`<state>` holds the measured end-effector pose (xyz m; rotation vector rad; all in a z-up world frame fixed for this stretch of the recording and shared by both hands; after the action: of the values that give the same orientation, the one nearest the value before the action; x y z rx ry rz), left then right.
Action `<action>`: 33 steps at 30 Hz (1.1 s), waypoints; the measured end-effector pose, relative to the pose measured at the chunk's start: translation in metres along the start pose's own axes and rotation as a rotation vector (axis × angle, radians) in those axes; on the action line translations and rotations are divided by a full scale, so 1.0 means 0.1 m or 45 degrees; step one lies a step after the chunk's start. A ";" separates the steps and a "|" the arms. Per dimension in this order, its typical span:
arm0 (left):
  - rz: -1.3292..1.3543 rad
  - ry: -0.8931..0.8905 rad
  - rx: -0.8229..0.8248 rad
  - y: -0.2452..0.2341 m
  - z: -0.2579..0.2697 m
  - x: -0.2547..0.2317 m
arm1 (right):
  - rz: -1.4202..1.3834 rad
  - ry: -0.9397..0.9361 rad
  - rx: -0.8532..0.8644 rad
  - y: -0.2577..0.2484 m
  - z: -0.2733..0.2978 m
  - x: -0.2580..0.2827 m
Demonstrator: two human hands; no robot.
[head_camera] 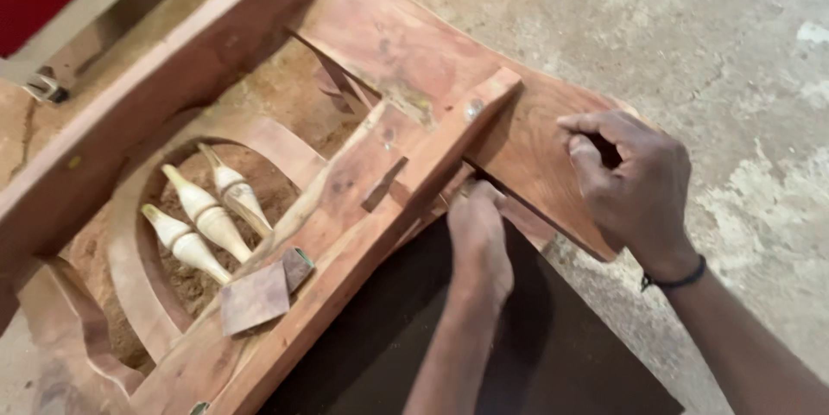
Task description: The person sands the wooden surfaces and carved legs of a large furniture frame using small pieces of sandpaper by hand.
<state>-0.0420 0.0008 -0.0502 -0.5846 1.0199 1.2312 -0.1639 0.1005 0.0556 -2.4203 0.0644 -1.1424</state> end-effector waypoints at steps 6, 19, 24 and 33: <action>0.059 -0.091 0.163 0.11 0.69 0.12 | 0.088 0.006 0.011 0.04 0.00 -0.02; 0.008 -0.088 0.081 0.08 0.59 0.09 | 0.070 0.051 0.044 0.05 0.05 -0.07; 0.067 0.021 -0.057 0.05 -0.05 -0.19 | 0.024 0.050 -0.005 0.03 0.02 -0.04; 0.153 -0.075 0.042 0.07 0.12 0.02 | 0.031 0.087 0.016 0.04 0.03 -0.04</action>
<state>-0.0454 0.0138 -0.0457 -0.4642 1.0362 1.3267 -0.1637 0.0985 0.0495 -2.3631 0.1078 -1.2106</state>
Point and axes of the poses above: each hand's wrist, its own z-axis away from the middle knuckle, its own y-axis out of the palm, x = y × z, the point moved 3 cm from there along -z, towards the middle knuckle, and after that the axes turned 10 degrees about -x, right-handed, at the moved point
